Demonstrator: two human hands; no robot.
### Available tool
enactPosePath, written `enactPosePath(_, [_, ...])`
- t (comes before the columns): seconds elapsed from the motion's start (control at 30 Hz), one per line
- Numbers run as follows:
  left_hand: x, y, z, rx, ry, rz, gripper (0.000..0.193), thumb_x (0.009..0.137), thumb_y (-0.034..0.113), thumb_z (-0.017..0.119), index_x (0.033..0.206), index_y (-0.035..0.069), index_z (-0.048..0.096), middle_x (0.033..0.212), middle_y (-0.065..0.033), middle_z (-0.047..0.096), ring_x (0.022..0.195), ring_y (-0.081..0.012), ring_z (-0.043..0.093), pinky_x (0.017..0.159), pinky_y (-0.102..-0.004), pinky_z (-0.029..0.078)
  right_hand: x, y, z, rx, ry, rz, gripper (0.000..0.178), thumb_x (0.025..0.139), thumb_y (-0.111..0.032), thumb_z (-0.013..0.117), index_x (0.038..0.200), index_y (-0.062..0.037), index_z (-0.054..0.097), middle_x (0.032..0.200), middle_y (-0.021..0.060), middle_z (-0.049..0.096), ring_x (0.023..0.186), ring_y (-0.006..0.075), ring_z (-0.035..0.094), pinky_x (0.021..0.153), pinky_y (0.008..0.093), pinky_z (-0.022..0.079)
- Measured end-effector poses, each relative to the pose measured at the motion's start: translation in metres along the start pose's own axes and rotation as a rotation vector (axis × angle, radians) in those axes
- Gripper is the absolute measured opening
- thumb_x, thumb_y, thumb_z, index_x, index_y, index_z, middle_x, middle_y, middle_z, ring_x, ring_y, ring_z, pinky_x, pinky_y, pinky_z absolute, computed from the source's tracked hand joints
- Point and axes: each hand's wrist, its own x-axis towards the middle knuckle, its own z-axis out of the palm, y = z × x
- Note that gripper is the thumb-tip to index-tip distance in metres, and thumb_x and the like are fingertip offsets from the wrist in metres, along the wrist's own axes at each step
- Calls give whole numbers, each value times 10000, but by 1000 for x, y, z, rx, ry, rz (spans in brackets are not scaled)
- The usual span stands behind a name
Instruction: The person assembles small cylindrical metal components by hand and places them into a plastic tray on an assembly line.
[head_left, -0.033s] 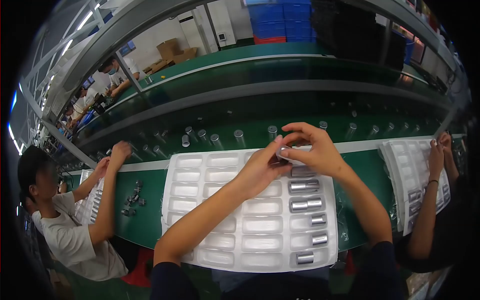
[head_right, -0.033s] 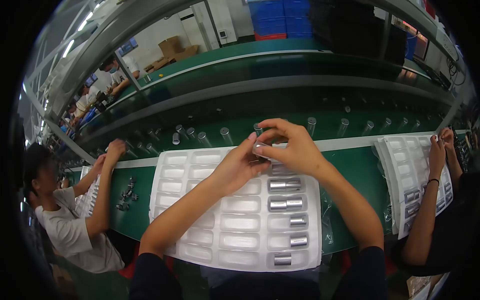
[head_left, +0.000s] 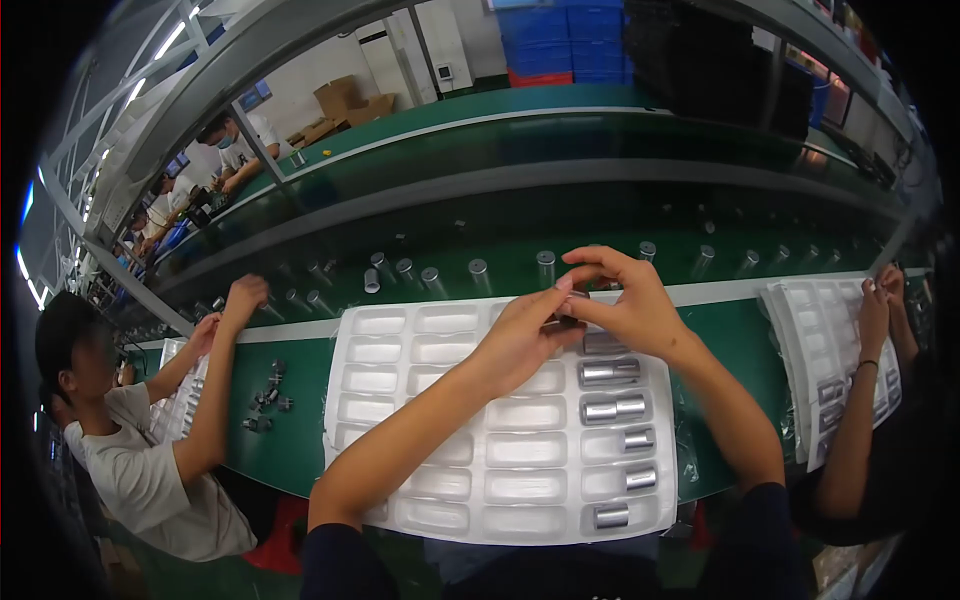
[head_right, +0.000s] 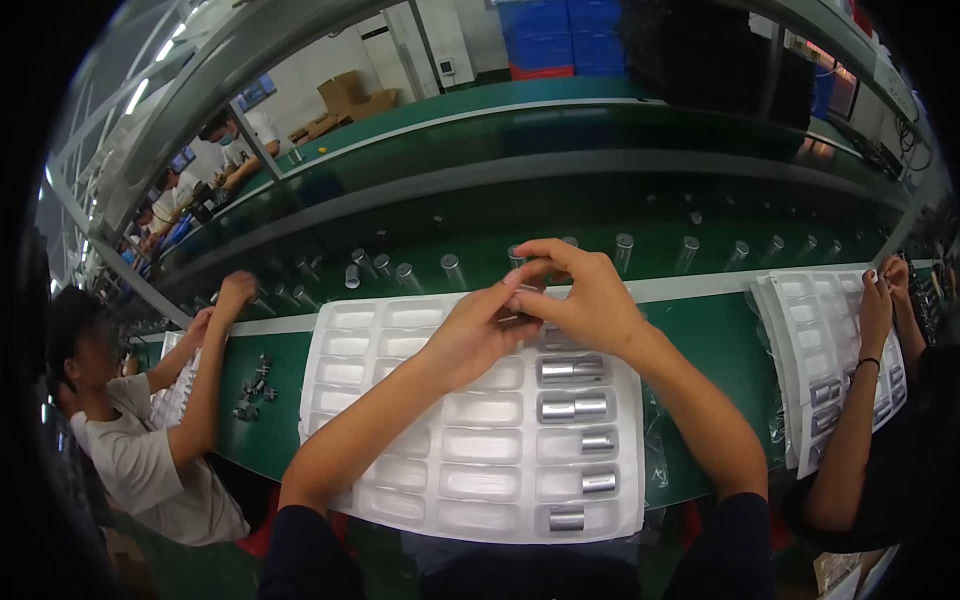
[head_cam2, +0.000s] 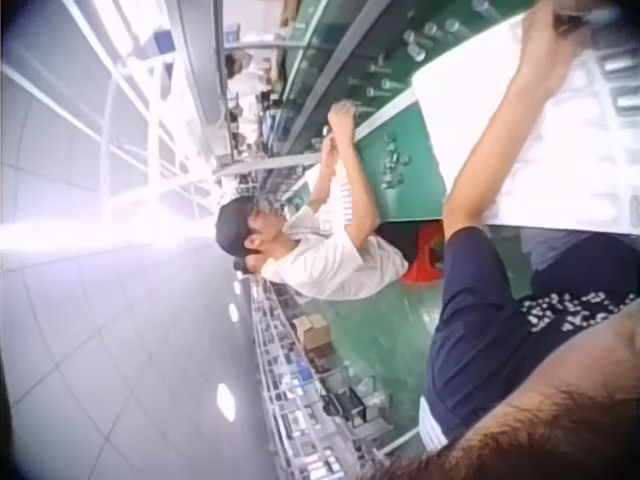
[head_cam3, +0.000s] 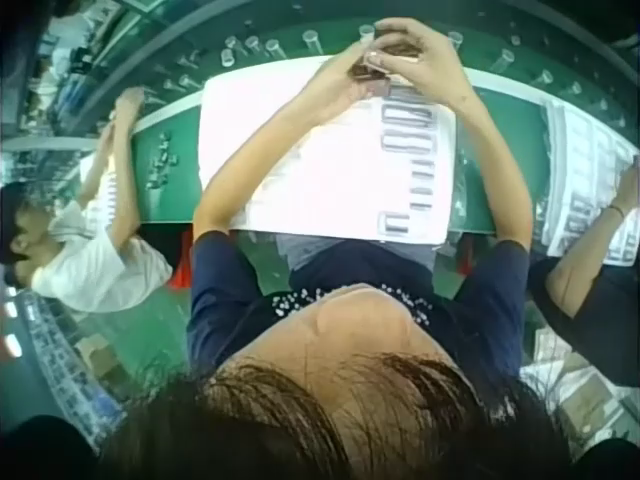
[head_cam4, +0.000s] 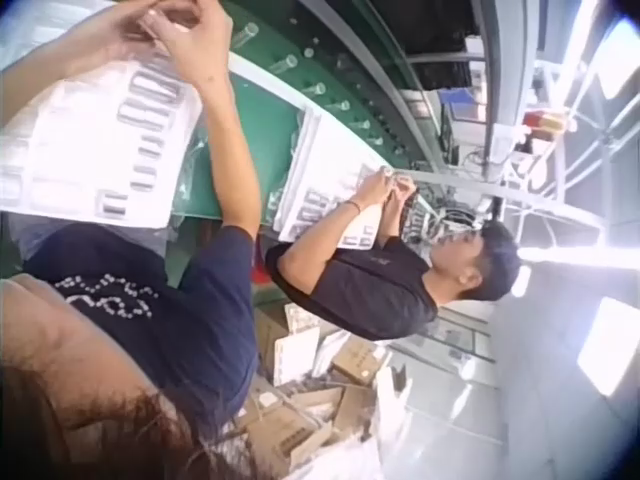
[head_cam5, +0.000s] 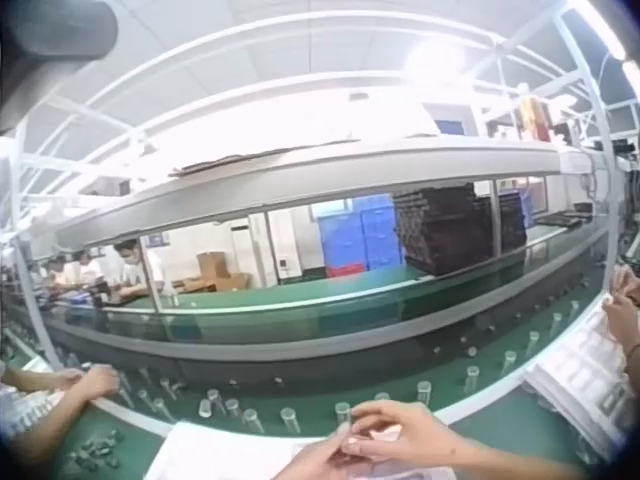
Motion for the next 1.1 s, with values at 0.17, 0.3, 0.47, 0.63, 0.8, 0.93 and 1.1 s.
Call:
enactPosePath(0.17, [-1,15,-9,-135,32,26,426,1001,394,513,1189,13,539,1091,-132,593,964,-189,587,893,-309,500,-3,3,13,-337,130,-220,498,730,-166,804,1174,-35,620,1133,116,637,1015,209,634,873,312,496])
enactPosePath(0.3, [2,10,1,-133,-8,108,501,1015,453,431,1236,14,527,1173,-138,593,1074,-243,593,993,-352,471,-2,24,19,-266,146,-91,369,729,-145,785,1053,-1,682,1150,117,596,1004,220,625,851,311,504])
enactPosePath(0.47, [-4,3,4,-40,-22,149,511,1011,474,421,1259,39,525,1156,-118,568,1055,-231,577,1017,-358,456,-5,19,35,-240,105,-33,307,753,-130,769,1016,12,701,1127,114,598,994,223,621,848,315,502])
enactPosePath(0.63, [-8,7,15,-324,43,96,481,1003,498,428,1220,84,541,1069,-91,573,1049,-205,566,952,-348,468,-5,18,33,-327,168,-250,308,801,-108,746,1072,16,670,1103,118,651,993,191,627,858,307,498])
enactPosePath(0.8, [-6,0,2,-272,34,109,415,1013,438,455,1201,78,544,1095,-73,594,1057,-205,566,941,-367,478,-4,31,33,359,246,72,285,896,-115,685,1141,22,633,1064,93,684,926,122,628,855,264,496])
enactPosePath(0.93, [-8,-8,14,81,62,378,352,1013,318,510,1224,39,548,1176,-105,595,1096,-196,571,928,-365,506,-2,33,30,631,313,166,290,936,-121,615,1195,8,598,1086,101,659,969,164,635,881,301,513])
enactPosePath(1.1, [-10,-13,4,234,116,505,383,966,155,600,1299,-14,516,1106,-76,597,1066,-144,582,867,-281,552,-1,19,17,971,293,308,379,976,-196,557,1314,-34,504,1066,80,587,1026,190,606,881,303,522])
